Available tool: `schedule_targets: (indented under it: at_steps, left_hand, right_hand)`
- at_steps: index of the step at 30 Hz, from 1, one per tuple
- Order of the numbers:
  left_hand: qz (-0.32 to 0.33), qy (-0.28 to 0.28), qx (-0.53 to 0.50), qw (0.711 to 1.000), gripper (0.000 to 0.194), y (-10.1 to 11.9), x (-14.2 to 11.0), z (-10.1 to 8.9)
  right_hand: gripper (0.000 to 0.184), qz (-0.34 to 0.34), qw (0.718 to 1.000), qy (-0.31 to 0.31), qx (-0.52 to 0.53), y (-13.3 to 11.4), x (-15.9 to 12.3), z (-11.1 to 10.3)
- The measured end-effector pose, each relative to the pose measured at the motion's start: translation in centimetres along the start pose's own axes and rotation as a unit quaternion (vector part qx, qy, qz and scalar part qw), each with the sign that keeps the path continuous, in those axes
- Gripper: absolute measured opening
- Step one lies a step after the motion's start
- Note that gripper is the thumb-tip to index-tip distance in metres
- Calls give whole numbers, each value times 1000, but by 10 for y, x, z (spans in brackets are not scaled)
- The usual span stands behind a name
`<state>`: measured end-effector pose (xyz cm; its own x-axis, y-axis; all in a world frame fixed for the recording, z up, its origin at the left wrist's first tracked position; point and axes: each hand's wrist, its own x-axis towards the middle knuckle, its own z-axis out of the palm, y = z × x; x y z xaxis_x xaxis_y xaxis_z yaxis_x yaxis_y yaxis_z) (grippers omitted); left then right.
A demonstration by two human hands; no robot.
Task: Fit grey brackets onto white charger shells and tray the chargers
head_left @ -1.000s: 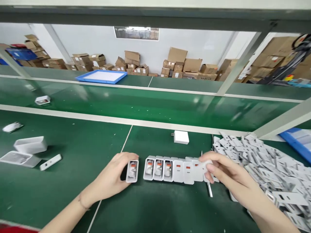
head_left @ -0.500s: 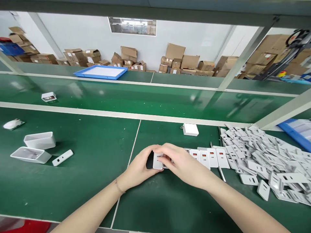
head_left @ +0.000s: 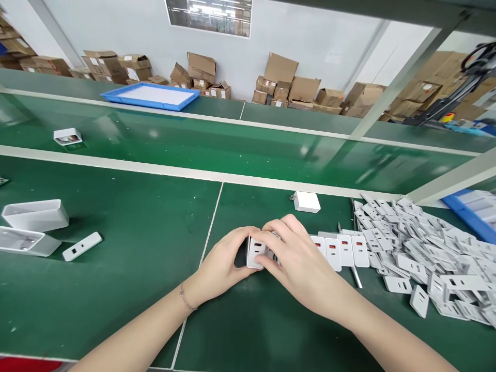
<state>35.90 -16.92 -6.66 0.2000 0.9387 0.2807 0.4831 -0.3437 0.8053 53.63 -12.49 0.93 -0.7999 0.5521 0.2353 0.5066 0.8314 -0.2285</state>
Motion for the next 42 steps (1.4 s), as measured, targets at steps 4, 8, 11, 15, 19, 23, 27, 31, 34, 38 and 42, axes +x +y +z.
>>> schedule_targets:
  at_steps: [4,8,11,15,19,23,27,31,34,38,42]
  left_hand:
    - [-1,2,13,1000,49,-1,1,0]
    - [9,19,34,999,52,-5,0,3]
    - [9,21,45,999,56,-8,-1,4]
    - [1,9,43,999,53,-8,-1,2]
    - [-12,-11,54,998,55,-4,-1,1]
    - [-28,-16,77,997,69,0,-4,3]
    - [-29,6,70,997,73,-1,-2,7]
    - [-48,2,68,997,58,-1,4,10]
    - [-59,-1,72,996,58,5,7,11]
    - [-69,11,21,997,63,16,8,13]
    - [-63,26,-44,997,66,19,8,18]
  right_hand:
    - [25,-28,996,46,-77,5,-2,9]
    - [36,-113,971,96,-189,12,-6,27]
    - [39,-117,957,119,-238,8,-10,41]
    - [48,-132,957,90,-244,-13,-27,57]
    - [31,-252,965,66,-21,-23,-66,39]
    - [31,-12,974,174,141,17,-112,-28]
    - [33,271,938,213,-13,87,-145,-70]
    - [38,172,975,-26,-135,139,-153,-54]
    - [47,159,971,-58,-167,161,-142,-40]
    - [34,152,978,-50,-134,183,-121,-39]
    - [26,200,980,-11,-8,192,-110,-44]
